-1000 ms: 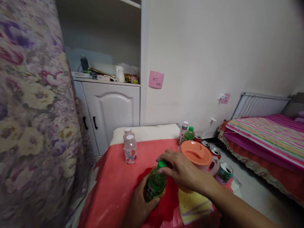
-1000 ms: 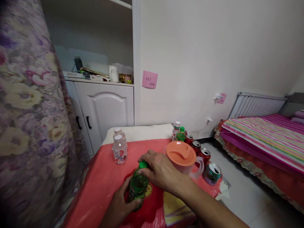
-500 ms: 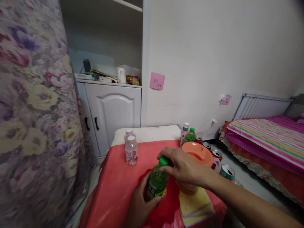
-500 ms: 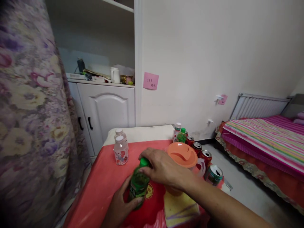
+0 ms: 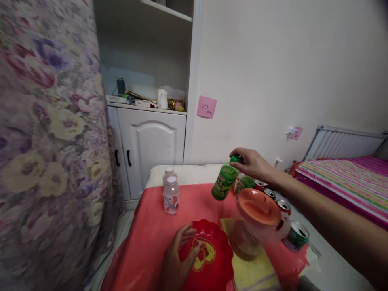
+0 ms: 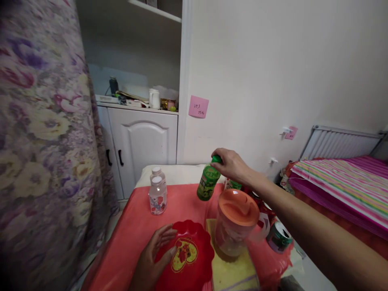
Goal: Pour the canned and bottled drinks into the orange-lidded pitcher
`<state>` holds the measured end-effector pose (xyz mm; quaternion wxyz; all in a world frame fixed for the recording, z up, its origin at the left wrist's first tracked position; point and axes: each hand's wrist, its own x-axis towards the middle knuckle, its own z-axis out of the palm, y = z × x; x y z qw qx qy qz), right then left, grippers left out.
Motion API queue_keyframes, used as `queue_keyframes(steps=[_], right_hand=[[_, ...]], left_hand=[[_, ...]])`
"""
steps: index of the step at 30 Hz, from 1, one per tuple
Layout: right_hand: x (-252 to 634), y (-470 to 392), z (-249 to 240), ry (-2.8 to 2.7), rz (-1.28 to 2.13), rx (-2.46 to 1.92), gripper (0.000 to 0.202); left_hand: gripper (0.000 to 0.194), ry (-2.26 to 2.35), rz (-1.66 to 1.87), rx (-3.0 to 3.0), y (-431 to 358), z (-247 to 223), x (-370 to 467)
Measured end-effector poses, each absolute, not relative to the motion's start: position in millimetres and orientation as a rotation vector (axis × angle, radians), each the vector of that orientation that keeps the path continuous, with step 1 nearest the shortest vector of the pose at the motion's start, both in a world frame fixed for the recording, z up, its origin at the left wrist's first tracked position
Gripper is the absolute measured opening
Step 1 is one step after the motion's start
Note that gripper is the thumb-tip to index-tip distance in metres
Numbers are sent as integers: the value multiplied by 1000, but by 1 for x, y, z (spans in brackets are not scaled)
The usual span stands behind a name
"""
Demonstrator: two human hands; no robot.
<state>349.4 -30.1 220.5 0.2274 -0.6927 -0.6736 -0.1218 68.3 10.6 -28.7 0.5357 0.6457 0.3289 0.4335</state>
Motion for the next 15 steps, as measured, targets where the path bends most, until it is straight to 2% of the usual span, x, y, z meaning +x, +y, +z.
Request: queue_keyframes(steps=[10,15], right_hand=[[417,47,175,-1801,-330,-2225,19],[445,70,147,-1801,-242,-2341,25]], left_hand=[[37,768,1102,1469,19,-39,68],[38,794,1137,1424,20,-43,72]])
